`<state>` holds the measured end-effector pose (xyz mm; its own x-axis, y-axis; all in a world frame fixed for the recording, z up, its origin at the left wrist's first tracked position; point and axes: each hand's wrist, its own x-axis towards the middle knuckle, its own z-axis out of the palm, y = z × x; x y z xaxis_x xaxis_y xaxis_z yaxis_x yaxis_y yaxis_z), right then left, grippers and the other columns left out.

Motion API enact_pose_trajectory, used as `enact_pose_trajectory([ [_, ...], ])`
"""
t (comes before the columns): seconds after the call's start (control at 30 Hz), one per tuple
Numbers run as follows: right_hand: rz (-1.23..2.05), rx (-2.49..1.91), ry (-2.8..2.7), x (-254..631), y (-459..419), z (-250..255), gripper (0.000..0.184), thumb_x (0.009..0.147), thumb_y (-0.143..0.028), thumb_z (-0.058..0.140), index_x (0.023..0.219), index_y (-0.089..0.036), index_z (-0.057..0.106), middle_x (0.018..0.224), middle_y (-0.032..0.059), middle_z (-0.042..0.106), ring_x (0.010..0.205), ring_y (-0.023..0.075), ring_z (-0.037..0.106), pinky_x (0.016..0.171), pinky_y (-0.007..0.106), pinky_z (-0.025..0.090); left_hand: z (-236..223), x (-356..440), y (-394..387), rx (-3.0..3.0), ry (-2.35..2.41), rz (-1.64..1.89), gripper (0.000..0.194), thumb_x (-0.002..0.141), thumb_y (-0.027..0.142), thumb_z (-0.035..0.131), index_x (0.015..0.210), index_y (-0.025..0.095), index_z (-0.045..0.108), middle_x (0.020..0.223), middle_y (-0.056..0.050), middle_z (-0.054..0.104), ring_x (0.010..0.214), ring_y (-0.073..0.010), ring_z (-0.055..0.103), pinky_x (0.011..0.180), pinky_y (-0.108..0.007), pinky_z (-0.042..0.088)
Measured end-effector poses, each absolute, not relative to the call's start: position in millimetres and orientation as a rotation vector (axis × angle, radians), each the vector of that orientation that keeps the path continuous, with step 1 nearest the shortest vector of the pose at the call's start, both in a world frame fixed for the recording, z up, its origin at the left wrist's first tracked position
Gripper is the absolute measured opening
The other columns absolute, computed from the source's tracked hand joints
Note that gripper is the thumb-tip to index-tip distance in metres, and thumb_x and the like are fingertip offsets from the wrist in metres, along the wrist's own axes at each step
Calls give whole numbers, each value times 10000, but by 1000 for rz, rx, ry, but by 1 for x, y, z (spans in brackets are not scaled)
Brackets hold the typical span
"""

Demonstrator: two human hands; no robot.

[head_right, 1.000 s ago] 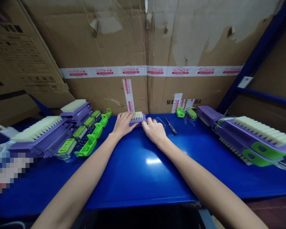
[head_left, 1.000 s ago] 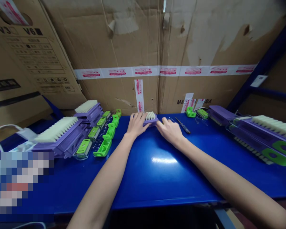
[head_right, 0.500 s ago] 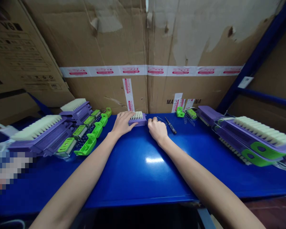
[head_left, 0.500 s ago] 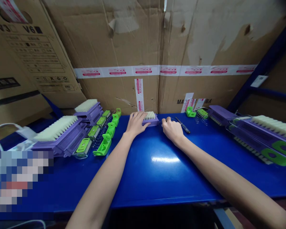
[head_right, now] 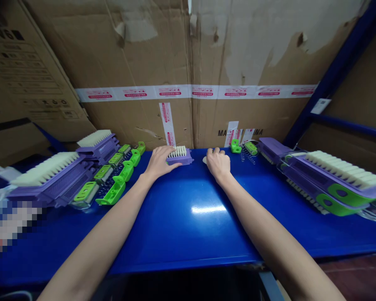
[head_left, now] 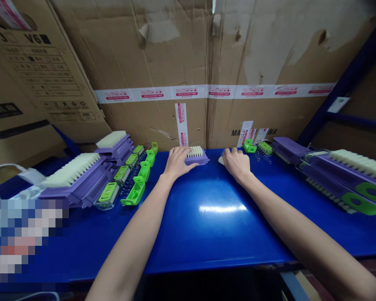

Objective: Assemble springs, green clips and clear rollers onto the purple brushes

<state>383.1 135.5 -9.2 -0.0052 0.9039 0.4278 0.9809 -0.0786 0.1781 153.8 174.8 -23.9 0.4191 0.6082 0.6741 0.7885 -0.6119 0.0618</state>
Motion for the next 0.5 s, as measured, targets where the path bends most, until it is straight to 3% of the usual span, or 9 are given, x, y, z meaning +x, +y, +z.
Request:
enact_pose_trajectory([
  [0.13,-657,-2067,-1955,386,134,-8,363,956,-281,254,1035,-119,569,994,179,589,879,303,617,604,317,447,-22,153,175,-2424,-1232,-966,507,715,506,710,1093,196,576,1177,-91,630,1115,-264,546,964,-405,382],
  [0.27,-674,-2002,-2009,385,129,-4,343,930,-239,307,1172,-119,518,1038,169,578,910,278,598,623,302,449,-20,152,173,-2434,-1272,-910,508,716,491,714,1099,193,562,1172,-86,622,1117,-263,536,958,-398,373],
  [0.5,-610,-1686,-2466,365,117,-5,636,839,-63,365,1458,-127,236,1085,150,622,983,250,582,691,294,474,-20,152,172,-2422,-1297,-880,532,726,471,709,1148,190,550,1201,-87,608,1139,-268,516,974,-400,354],
])
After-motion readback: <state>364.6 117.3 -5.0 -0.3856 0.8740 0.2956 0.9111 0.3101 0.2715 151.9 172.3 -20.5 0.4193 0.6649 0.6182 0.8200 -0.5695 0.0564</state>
